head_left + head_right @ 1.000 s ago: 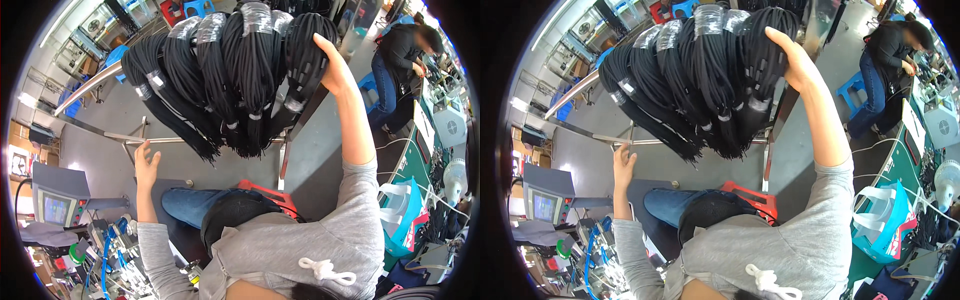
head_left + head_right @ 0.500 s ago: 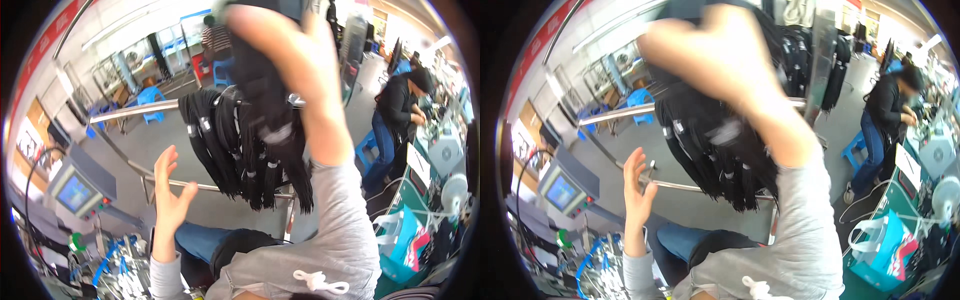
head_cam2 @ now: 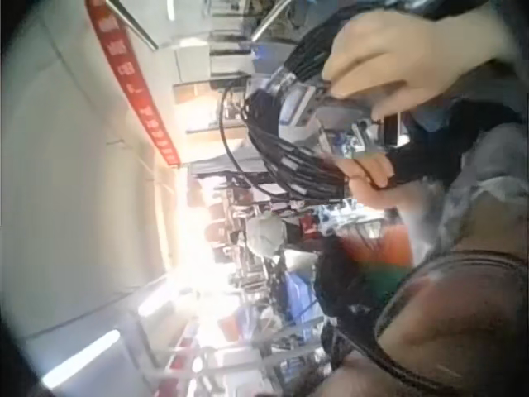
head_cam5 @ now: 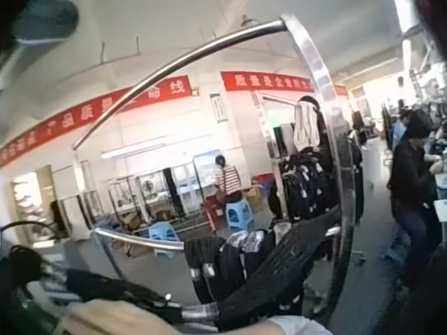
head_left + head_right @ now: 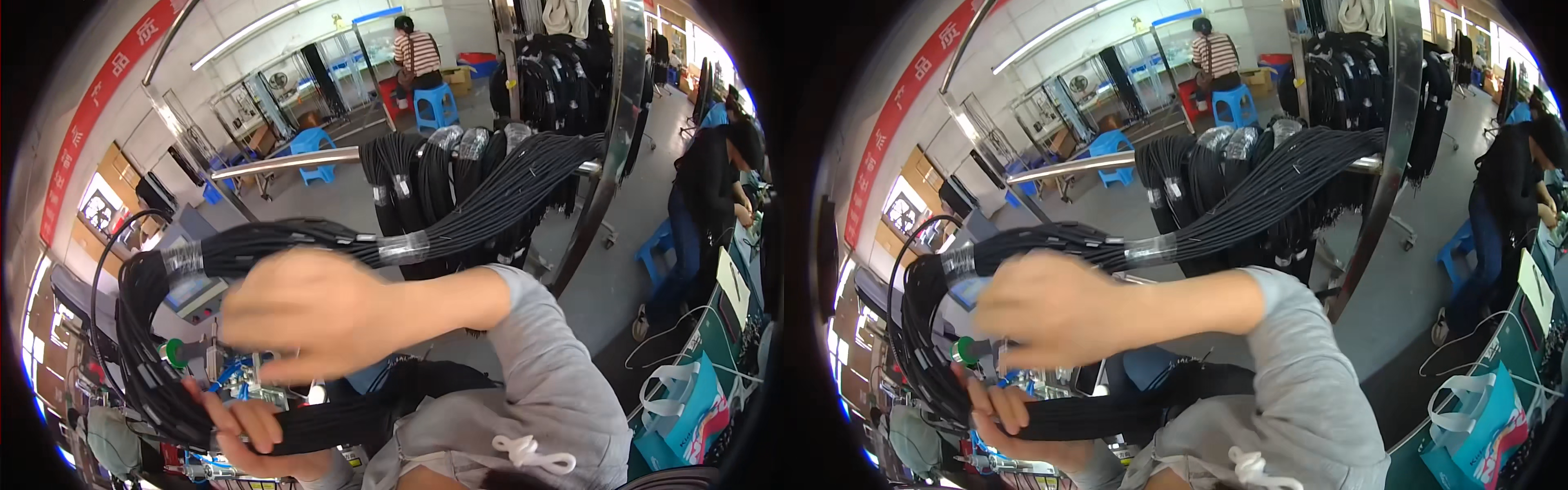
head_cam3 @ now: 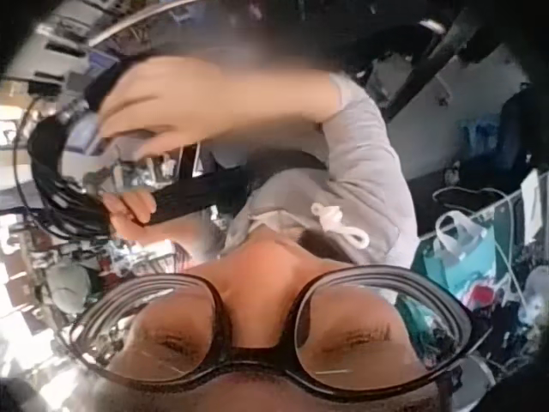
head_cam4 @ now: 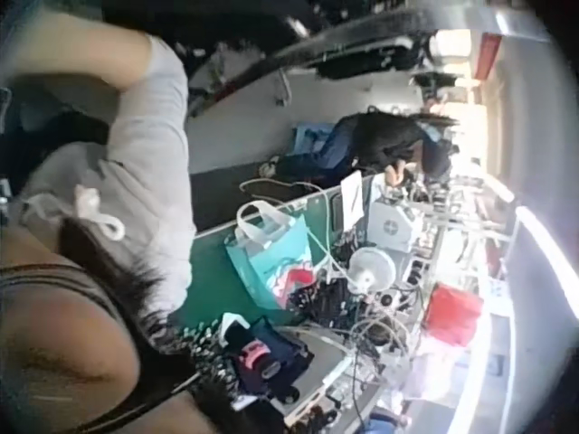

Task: The person assembles electrical cables by inserting stripped wire ends into a crimping machine. They handle bundles of black cables, strip the ends, and feed them into the machine to attach connectors. The person also organizes the finished cables on a nearby rack.

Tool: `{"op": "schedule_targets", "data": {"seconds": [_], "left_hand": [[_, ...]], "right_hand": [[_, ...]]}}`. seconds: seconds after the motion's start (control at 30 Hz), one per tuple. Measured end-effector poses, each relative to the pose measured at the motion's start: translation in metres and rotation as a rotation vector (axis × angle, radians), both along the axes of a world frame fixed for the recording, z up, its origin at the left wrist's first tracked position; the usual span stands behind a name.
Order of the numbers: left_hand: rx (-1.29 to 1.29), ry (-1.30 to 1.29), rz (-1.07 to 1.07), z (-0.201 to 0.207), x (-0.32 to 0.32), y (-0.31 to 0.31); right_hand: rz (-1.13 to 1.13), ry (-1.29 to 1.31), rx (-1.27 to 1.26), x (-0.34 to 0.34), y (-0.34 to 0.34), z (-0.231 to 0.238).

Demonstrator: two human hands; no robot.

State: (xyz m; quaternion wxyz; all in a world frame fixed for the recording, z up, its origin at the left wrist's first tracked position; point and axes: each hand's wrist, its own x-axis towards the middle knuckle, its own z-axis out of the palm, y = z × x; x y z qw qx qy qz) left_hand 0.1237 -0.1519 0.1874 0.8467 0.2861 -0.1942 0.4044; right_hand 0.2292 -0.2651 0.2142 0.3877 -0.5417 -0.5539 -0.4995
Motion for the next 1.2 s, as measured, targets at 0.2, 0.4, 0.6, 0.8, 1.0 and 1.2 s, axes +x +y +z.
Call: {"op": "schedule_targets", "data": {"seconds": [0.2, 0.4, 0.6, 0.8, 1.0, 1.2], "left_hand": [[0.38, -0.185, 0.129, -0.025, -0.002, 0.055], [0.084, -0.359, -0.081, 0.006, -0.009, 0.06], [0.287, -0.256, -0.137, 0.021, -0.054, 0.093], [0.224, 0.078, 0.181, 0.028, -0.138, 0.104], [0.01, 0.138, 0.469, 0.024, -0.264, 0.083], [-0.267, 0.179, 0.682, -0.01, -0.359, 0.059]], "right_hand": [[-0.654, 0.658, -0.607, 0.004, -0.134, -0.028], [-0.18, 0.995, -1.113, 0.03, -0.12, -0.077], [0.505, 1.321, -1.213, 0.009, -0.046, -0.132], [0.737, 1.716, -1.266, 0.019, -0.035, -0.121], [0.85, 1.665, -1.471, 0.016, 0.034, -0.064], [0.991, 1.423, -1.203, -0.064, 0.099, -0.022]]}}
